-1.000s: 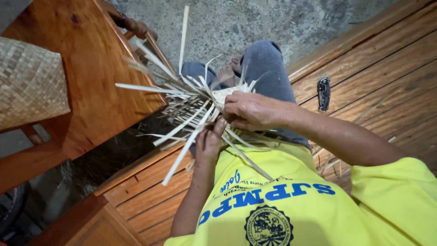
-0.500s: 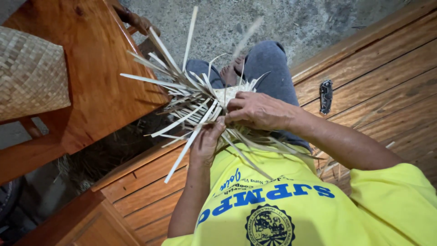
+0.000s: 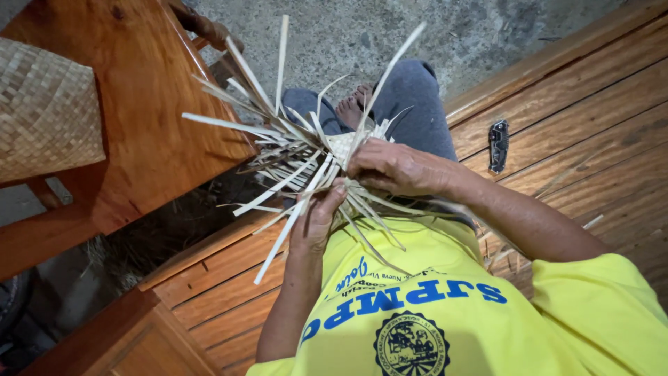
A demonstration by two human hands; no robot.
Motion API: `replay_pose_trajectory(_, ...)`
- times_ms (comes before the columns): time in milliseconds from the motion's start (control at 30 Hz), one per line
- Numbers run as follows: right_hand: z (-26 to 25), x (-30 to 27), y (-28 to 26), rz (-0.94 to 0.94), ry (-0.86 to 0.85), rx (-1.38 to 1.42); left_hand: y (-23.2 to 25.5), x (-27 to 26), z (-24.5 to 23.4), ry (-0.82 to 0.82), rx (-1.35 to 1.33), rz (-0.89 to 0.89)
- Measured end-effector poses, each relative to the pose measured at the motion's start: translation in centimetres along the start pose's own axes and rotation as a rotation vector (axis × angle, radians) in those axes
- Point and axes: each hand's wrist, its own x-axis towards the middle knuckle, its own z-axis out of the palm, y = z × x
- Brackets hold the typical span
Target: Weaving thin strips of material to form a basket structure
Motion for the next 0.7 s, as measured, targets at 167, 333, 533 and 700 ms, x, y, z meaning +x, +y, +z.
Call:
replay_pose_trajectory(167,0.7,-0.8,1.2,-0.003,-0.001,0.012,0.0,-0.1,0.2,-0.004,-0.017,-0.002)
replay_pose_trajectory(333,0.1,-1.2,1.0,0.010,0.002,0.050,1.9,-0.8,1.1,0.023,0.006,-0.029)
replay_pose_trajectory(533,1.0,-0.5,1.8,-0.110,0.035,-0.063,2.1,-1.0,1.6,0.013,0.201,0.004)
replay_pose_trajectory(700,1.8,-0.3,3.2,-0.171,0.060,-0.318,4.8,-2.5,1.8,0.010,0.625,-0.177)
